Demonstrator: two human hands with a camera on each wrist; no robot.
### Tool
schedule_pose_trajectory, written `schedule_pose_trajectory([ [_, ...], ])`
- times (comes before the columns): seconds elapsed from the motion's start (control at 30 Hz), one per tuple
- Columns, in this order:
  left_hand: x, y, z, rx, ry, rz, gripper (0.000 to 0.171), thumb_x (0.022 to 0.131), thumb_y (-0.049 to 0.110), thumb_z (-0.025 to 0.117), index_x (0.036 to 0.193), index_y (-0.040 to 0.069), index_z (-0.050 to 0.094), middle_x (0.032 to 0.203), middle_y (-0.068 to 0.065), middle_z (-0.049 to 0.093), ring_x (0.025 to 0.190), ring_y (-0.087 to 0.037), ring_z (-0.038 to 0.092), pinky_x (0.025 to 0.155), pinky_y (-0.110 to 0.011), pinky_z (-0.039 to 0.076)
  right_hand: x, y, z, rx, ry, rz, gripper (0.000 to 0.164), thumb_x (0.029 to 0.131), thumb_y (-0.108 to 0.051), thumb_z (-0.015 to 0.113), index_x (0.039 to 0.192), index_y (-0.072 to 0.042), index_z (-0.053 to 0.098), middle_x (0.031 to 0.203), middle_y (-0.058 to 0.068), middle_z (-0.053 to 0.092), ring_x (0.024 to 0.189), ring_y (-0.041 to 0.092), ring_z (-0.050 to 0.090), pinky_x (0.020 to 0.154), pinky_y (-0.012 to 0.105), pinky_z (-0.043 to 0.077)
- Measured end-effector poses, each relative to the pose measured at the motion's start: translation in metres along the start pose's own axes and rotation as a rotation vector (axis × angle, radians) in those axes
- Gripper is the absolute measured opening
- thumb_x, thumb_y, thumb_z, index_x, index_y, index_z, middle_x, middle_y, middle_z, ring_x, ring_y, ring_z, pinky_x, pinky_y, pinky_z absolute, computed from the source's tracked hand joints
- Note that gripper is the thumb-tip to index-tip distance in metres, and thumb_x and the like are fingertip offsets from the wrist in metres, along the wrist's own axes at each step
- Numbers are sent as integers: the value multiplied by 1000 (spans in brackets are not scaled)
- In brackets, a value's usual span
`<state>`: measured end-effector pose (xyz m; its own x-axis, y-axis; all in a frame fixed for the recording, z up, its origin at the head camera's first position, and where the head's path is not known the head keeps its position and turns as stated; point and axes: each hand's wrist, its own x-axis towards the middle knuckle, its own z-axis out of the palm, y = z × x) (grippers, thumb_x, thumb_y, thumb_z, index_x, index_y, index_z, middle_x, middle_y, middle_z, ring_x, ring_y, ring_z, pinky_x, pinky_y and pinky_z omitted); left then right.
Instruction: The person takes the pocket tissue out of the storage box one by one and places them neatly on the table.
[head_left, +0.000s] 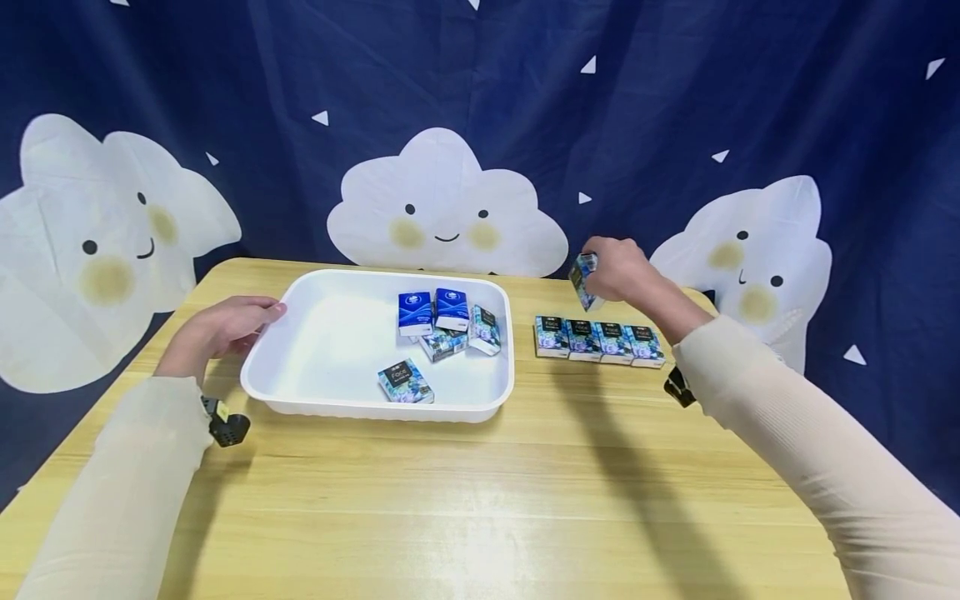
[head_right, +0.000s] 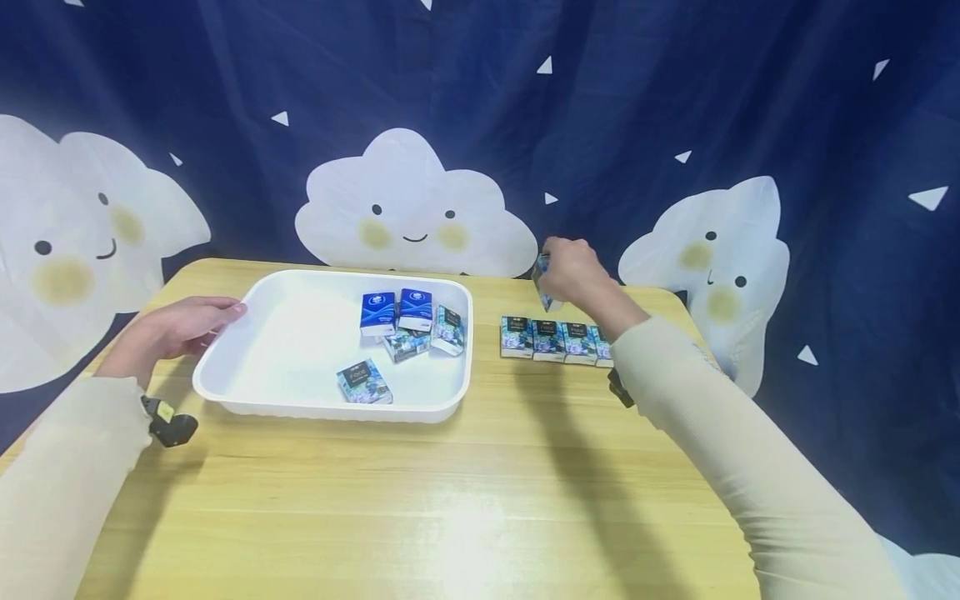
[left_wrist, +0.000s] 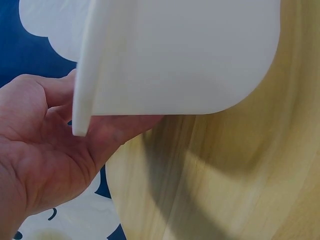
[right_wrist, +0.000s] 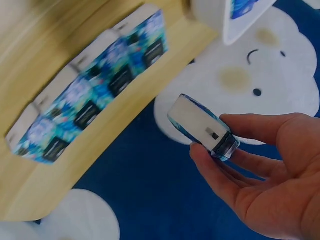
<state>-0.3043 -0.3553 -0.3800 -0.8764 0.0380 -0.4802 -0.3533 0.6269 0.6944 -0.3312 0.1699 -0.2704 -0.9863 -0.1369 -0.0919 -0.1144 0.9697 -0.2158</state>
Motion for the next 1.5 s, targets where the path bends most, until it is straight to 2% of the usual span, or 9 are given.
schedule_pose_trajectory([
  [0.23, 1, -2, 0, 1, 2, 0, 70, 111, 43, 29, 161, -1, 9, 152, -27, 33, 123, -36, 47, 84, -29, 51, -1, 35, 1, 6, -1, 36, 59, 91, -6, 56, 147, 3, 42, 132, 33, 52, 115, 49, 55, 82, 50, 55],
  [0.43, 1, -2, -1, -8, 0, 0, 69, 111, 43, 29, 161, 0, 9, 150, -27, 36, 121, -34, 50, 84, -31, 53, -5, 68, 5, 6, -2, 57, 61, 90, -5, 51, 148, 7, 39, 130, 37, 53, 109, 48, 52, 74, 47, 50],
  [0.6, 1, -2, -1, -13, 1, -3, 69, 111, 43, 29, 161, 0, 9, 150, -27, 36, 122, -35, 50, 84, -31, 53, -8, 95, 9, -13, 25, 69, 62, 85, -3, 50, 145, 10, 43, 130, 38, 54, 108, 49, 50, 74, 47, 46],
  [0.73, 0, -2, 0, -7, 0, -2, 69, 111, 43, 28, 161, -1, 9, 150, -27, 35, 123, -36, 49, 84, -30, 52, -10, 114, 13, -33, 21, 70, 65, 80, -2, 47, 144, 13, 43, 131, 39, 54, 99, 46, 48, 72, 44, 43],
  [0.87, 0, -2, 0, -6, -4, 3, 69, 111, 42, 28, 161, -1, 10, 148, -27, 37, 119, -34, 52, 84, -31, 53, -13, 130, 18, -41, 19, 81, 65, 79, -2, 46, 141, 16, 43, 130, 40, 54, 94, 43, 49, 75, 45, 43],
  [0.97, 0, -3, 0, -4, -5, 10, 68, 111, 42, 29, 161, -1, 11, 145, -27, 40, 114, -30, 55, 83, -32, 54, -15, 140, 23, -41, 24, 89, 64, 79, -2, 47, 140, 17, 44, 126, 40, 56, 91, 41, 51, 75, 45, 44],
  [1.13, -1, -2, 0, -8, -5, 7, 68, 111, 42, 29, 161, -1, 11, 143, -26, 42, 110, -26, 57, 83, -33, 55, -16, 152, 33, -39, 15, 92, 64, 79, -2, 46, 140, 17, 45, 122, 39, 58, 80, 36, 50, 67, 40, 42],
  [1.3, -2, 0, 0, -13, -5, -3, 68, 111, 42, 29, 161, 0, 10, 144, -26, 41, 109, -26, 58, 82, -33, 55, -16, 159, 43, -46, -20, 89, 64, 80, -4, 44, 140, 17, 44, 118, 38, 60, 66, 28, 43, 60, 35, 37],
  [1.5, -2, -1, 0, -14, -2, -9, 70, 111, 44, 29, 162, 1, 10, 148, -27, 39, 116, -30, 55, 83, -32, 54, -16, 163, 50, -66, -43, 84, 65, 78, -3, 45, 139, 18, 45, 127, 40, 56, 75, 33, 48, 65, 37, 40],
])
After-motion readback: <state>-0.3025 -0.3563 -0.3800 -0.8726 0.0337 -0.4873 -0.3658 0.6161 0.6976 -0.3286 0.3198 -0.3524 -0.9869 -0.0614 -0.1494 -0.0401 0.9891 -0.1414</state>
